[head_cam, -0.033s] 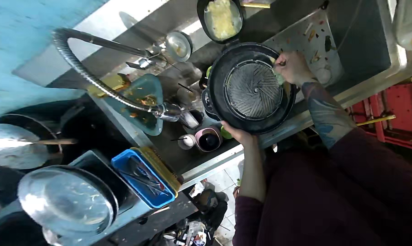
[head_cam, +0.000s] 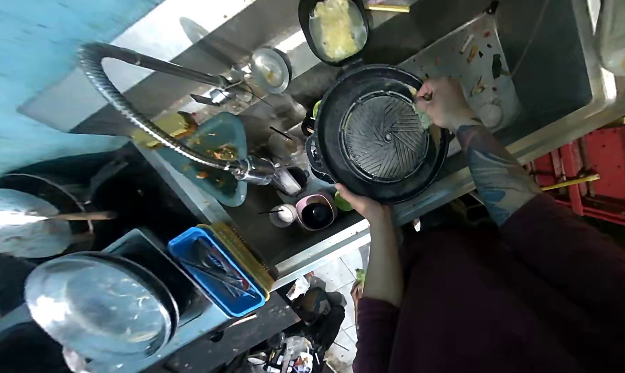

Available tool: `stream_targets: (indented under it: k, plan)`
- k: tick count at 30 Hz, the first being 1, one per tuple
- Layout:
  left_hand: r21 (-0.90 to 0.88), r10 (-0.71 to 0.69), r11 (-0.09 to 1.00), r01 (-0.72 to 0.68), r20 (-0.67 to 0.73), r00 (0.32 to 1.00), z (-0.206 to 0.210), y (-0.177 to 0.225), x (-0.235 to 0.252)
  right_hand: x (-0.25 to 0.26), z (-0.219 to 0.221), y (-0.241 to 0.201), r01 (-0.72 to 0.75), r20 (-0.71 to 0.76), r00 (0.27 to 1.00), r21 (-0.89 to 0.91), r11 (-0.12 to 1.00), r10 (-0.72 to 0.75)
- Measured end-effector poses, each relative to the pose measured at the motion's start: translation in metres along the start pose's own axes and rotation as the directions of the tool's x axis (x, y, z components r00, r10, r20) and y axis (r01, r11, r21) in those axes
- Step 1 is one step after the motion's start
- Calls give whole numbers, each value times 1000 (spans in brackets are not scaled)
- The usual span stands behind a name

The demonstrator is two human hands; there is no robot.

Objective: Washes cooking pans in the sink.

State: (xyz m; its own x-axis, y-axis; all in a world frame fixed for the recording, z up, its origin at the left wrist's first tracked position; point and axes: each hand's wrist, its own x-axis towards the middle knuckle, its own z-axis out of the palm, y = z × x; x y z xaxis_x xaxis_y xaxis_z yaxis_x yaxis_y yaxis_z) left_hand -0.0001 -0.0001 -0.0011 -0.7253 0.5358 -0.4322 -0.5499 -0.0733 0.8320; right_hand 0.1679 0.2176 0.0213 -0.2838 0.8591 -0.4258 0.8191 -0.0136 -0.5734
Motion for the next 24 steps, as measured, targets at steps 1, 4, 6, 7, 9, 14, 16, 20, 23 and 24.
stream_targets:
  k: [1,4,6,7,9,14,16,20,23,24]
  plan:
    - [-1,5,1000,-5,2,1000,0,0,0,-7,1,1,26,-13,1000,-1,1000,-26]
    - [-11,29,1000,-29,31,999,1,1,0,-42,14,13,128,-32,991,2,992,-128]
    - [-18,43,999,-42,56,997,1,2,-1,-63,27,25,217,-48,975,-22,976,-218]
    - [-22,41,999,-40,52,998,2,3,-2,-66,32,30,261,-66,962,-46,964,-264]
    - [-7,36,999,-36,36,999,3,4,-3,-54,35,32,316,-103,939,-112,942,-327]
    - [-9,36,999,-35,53,998,3,4,-1,-4,25,2,332,-74,932,-216,918,-354]
    - [-18,30,999,-29,38,999,6,6,-2,-12,23,4,347,-19,931,-263,900,-365]
    - [6,33,999,-33,1,999,11,10,-3,-59,19,16,253,118,966,-232,939,-231]
    - [-6,39,999,-39,30,999,8,8,-1,-52,23,17,265,64,964,-192,945,-257]
    - [-17,38,999,-37,44,998,8,8,0,-42,24,14,283,22,959,-191,940,-284]
